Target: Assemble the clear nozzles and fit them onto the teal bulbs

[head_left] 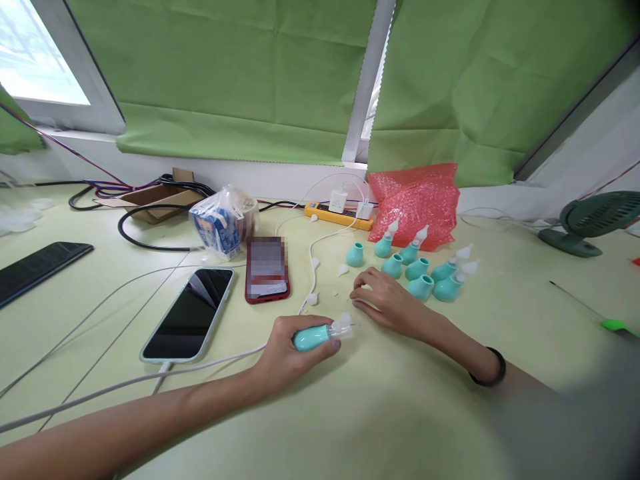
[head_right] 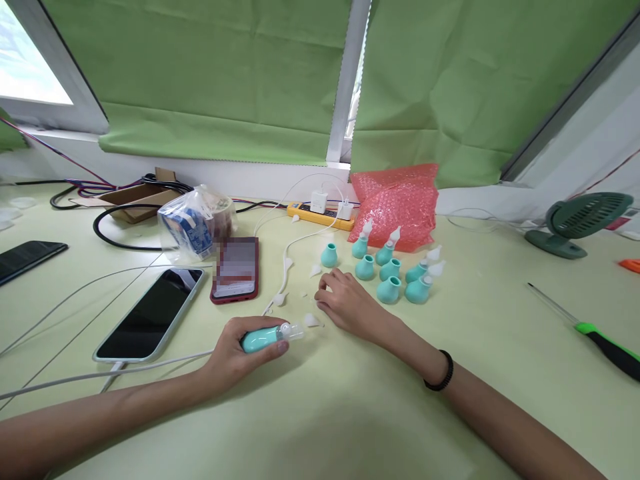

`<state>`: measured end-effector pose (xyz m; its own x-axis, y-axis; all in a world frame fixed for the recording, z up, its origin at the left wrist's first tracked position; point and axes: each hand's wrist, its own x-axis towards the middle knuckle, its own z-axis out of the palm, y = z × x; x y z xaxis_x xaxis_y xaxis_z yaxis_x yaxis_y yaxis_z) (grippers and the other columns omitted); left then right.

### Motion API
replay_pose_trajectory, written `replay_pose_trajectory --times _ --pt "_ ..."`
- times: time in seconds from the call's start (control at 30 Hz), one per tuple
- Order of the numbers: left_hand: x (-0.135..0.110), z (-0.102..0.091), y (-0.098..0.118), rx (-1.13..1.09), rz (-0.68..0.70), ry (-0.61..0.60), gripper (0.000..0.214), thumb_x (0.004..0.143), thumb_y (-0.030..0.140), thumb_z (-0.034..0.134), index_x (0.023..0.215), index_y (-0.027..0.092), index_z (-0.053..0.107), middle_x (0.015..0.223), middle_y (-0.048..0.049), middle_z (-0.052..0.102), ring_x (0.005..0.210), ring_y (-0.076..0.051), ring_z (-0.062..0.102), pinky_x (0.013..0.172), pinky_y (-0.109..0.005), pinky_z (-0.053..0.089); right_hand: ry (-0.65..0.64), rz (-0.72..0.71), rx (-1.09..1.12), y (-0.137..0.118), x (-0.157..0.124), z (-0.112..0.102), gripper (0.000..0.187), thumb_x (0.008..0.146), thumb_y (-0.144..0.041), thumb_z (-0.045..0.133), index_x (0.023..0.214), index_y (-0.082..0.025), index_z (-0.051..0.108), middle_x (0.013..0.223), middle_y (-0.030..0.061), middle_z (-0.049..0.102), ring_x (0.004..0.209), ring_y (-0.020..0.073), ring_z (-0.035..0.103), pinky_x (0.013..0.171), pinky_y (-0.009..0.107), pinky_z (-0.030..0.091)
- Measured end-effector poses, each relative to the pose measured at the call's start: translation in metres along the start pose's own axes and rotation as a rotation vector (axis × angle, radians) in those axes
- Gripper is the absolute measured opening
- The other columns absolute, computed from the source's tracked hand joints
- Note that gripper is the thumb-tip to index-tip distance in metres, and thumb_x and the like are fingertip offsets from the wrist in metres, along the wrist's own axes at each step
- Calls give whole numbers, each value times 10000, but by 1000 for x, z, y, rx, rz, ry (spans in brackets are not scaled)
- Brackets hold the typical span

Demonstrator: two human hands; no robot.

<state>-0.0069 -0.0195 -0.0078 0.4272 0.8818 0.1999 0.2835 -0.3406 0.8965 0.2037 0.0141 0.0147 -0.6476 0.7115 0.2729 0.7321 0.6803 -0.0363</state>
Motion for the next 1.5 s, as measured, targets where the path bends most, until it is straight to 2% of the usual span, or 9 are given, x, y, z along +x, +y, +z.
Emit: replay_pose_trajectory --times 0.13,0.23,0.3,0.63,0.77,0.9,1.07,1.33,1.5 --pt "0 -1 1 -25 -6 4 244 698 335 580 791 121 650 668 -18 626 603 -124 522 546 -184 406 231 89 524 -16 -1 -20 60 756 -206 539 751 -159 576 707 41 545 648 129 516 584 269 452" --pt "-2 -1 2 -25 21 12 232 697 323 584 794 122 647 667 -16 621 598 -119 513 545 -183 400 272 206 861 -27 -3 -29 61 706 -202 597 675 -158 570 624 12 555 534 101 533 498 233 468" --pt "-3 -1 1 -23 45 11 220 700 314 584 795 125 646 659 -11 614 588 -113 504 538 -181 395 264 248 984 -30 -4 -30 53 681 -187 618 661 -156 580 619 11 573 524 104 557 492 230 484" --pt "-2 -1 -1 -40 51 50 208 692 302 593 782 120 639 634 -6 597 569 -105 496 523 -173 393 187 269 1050 -29 -5 -28 70 628 -162 658 689 -132 642 623 30 608 536 108 566 482 212 477" --pt "-2 -1 -1 -60 23 60 221 684 312 598 778 117 643 641 -14 607 575 -114 509 526 -180 402 99 284 1183 -24 -5 -23 93 636 -181 658 708 -128 637 614 29 615 531 114 578 476 217 473" --pt "-2 0 0 -87 -26 68 241 675 331 600 774 116 644 635 -19 607 557 -115 507 498 -183 395 33 293 1206 -20 -5 -20 132 602 -182 683 711 -136 625 658 29 632 575 124 599 489 213 488" --pt "-2 -1 2 -78 -25 52 248 681 344 588 745 110 640 608 -17 591 533 -111 489 484 -189 384 69 262 1181 -21 -4 -19 146 578 -160 693 700 -153 613 707 33 646 643 137 610 537 226 516" --pt "-1 -2 0 -76 -44 28 254 691 353 577 705 106 634 525 13 495 474 -81 397 435 -181 325 113 264 1304 -22 -5 -12 145 564 -96 690 603 -149 561 780 48 662 676 142 628 533 222 518" --pt "-2 -2 0 -83 -44 3 263 700 355 567 724 103 640 506 18 463 454 -73 365 412 -182 297 100 296 1272 -24 -7 -11 167 558 -90 693 559 -152 538 732 42 677 826 210 626 589 234 519"
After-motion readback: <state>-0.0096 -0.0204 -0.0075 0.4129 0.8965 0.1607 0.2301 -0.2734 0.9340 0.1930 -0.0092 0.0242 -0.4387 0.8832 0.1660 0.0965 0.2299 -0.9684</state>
